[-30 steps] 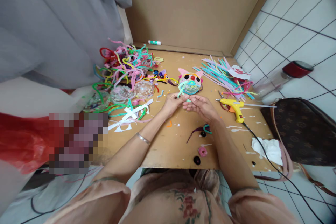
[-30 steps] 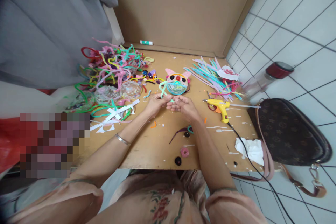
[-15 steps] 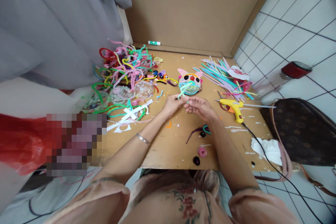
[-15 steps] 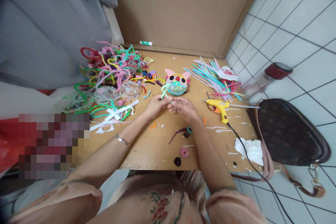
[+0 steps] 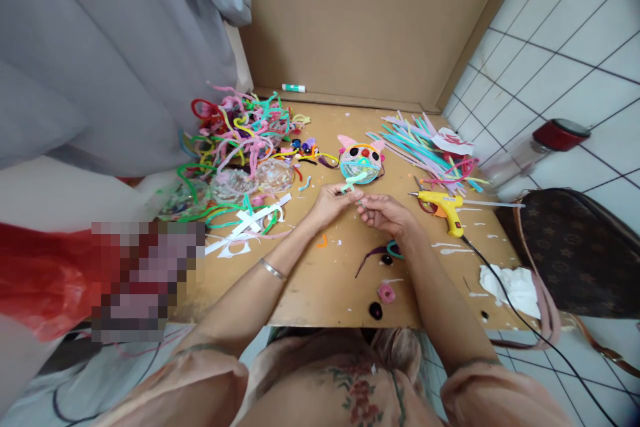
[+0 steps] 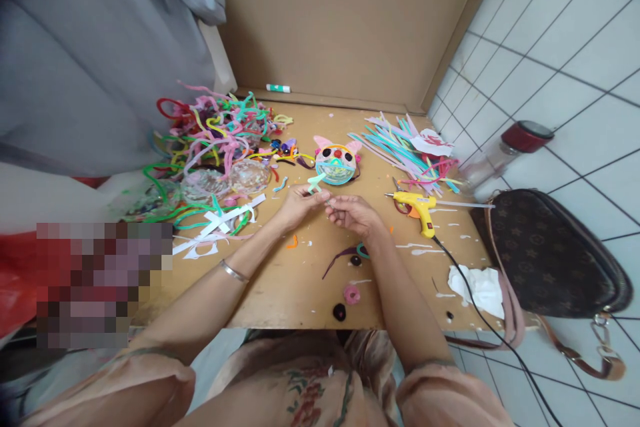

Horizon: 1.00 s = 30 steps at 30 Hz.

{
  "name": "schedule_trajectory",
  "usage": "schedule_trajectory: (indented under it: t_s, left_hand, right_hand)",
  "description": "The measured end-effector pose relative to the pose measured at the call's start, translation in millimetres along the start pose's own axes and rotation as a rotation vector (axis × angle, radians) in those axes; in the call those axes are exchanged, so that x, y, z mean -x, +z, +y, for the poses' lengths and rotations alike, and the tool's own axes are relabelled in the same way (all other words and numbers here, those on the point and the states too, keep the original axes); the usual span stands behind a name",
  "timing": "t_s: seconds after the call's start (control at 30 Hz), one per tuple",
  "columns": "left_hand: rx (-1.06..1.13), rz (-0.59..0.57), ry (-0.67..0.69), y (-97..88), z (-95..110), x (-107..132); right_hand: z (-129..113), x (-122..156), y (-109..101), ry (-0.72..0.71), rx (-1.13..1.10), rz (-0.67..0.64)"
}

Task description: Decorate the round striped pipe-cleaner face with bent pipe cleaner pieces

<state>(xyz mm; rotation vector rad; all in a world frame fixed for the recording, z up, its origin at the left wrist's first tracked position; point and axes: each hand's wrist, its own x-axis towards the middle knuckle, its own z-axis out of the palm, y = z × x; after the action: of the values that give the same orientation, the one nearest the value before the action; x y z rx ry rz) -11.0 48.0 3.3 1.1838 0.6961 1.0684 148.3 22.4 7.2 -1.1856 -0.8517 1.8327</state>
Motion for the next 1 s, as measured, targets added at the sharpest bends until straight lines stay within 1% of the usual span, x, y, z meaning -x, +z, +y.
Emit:
schedule_trajectory:
  t_s: [0.1, 0.13, 0.2, 0.3, 0.37, 0.43, 0.53, 0.63, 0.7, 0.8, 0.9, 0.93, 1.0]
  left_hand:
    - [0.019, -0.001, -0.01, 0.1, -2, -1]
    - [0.038, 0.013, -0.015, -0.9, -2, -2]
    - [0.122, 0.076, -0.012, -5.1, 2, -6]
    - [0.302, 0.181, 0.042, -15.7, 12, -12]
    - [0.362, 0.205, 0.066, -22.5, 19, -15]
    - [0.333, 0.234, 0.078, -26.6, 22, -17]
    - [0.156, 0.325, 0.133, -26.9, 19, -17]
    - [0.053, 0.402, 0.184, -24.2, 12, -16]
    - [0.083, 0.448, 0.166, -23.1, 9, -17]
    - [0.213, 0.512, 0.078, -23.6, 8, -19]
    - [0.359, 0.51, -0.031, -24.8, 8, -21]
    - [0.386, 0.499, -0.05, -25.0, 8, -21]
    - [0.398, 0.489, -0.042, -25.1, 10, -21]
  right_hand:
    - [1, -2, 5, -0.05, -0.036, 0.038]
    - [1, -2, 6, -0.09, -0.032, 0.079]
    - [0, -1, 8, -0.183, -0.011, 0.195]
    - [-5, 2, 7, -0.32, 0.028, 0.372]
    - [-8, 4, 7, -0.404, 0.068, 0.432]
    - [-8, 4, 8, -0.463, 0.126, 0.473]
    - [-7, 5, 12, -0.533, 0.236, 0.517]
    - [-5, 8, 17, -0.69, 0.392, 0.584]
    - [-3, 12, 21, -0.813, 0.54, 0.615]
    - [2, 16, 27, -1.024, 0.853, 0.601]
    - [10, 17, 32, -1.208, 1.147, 0.566]
    - [13, 17, 33, -1.257, 1.234, 0.557]
    - [17, 15, 34, -1.345, 1.395, 0.546]
